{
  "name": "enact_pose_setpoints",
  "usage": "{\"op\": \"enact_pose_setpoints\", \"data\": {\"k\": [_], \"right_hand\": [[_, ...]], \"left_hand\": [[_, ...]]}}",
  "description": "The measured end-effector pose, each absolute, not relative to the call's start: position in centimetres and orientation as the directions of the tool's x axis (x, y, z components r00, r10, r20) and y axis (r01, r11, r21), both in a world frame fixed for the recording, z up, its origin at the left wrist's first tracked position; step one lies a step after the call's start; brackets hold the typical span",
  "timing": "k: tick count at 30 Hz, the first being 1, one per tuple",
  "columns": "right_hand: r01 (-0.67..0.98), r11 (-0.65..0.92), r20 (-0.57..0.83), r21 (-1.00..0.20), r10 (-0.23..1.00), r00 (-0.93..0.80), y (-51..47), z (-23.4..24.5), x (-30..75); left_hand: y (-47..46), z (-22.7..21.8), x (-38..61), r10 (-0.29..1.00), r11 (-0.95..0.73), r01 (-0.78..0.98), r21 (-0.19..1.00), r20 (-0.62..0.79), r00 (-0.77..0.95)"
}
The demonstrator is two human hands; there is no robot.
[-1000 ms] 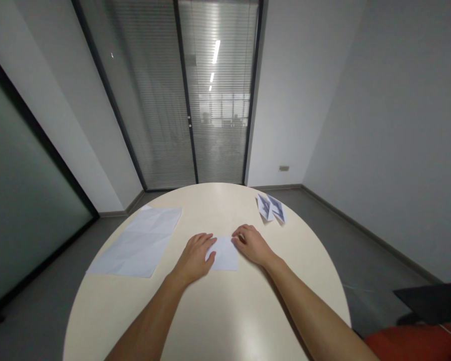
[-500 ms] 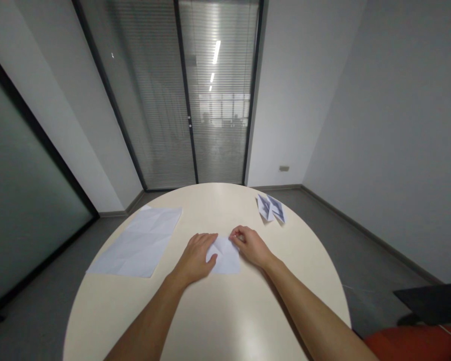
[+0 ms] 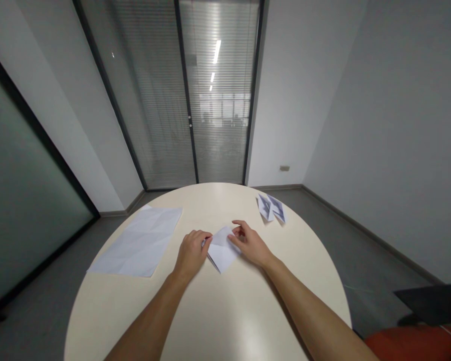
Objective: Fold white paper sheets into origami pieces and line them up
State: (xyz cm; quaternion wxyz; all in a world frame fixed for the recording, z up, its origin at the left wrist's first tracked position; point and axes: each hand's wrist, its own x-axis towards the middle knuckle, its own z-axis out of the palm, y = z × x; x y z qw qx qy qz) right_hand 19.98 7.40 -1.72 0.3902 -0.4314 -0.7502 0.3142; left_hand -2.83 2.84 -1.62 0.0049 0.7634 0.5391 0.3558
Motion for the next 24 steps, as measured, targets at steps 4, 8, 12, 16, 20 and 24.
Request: {"op": "enact_pose_setpoints", "data": {"k": [4,8,12,16,20,24], "right_hand": [[0.381,0.335,0.234,-0.862,0.928,-0.289,7.6,-2.2,20.1],[0.288,0.267,0.195,-0.920,0.947,-0.255,7.7,-2.5,20.0],[0.155,0.222,0.169,-0.963,0.939,-0.299,7.7,-2.9,19.6],[0.183,0.272,0.204,-0.945,0.924,-0.323,7.7,-2.7,19.4],[0.352,0.384,0.288,-0.854,0.911,-0.295,7.6,-1.7,19.9],[0.508,0.502,0.367,-0.700,0.863,-0.347,7.5,-0.8,20.5]], "left_hand": [[2.9,-1.8,-3.1,0.807,-0.407,0.784,0.469,0.587,0.068],[2.9,-1.7,-3.1,0.800,-0.413,0.739,0.533,0.599,0.015],[2.9,-1.7,-2.9,0.809,-0.391,0.701,0.597,0.586,-0.049],[2.9,-1.6,-2.8,0.834,-0.373,0.663,0.649,0.547,-0.067],[2.9,-1.8,-2.8,0.855,-0.353,0.648,0.674,0.515,-0.070],[3.1,-2.0,-2.8,0.818,-0.406,0.610,0.680,0.568,-0.089]]}}
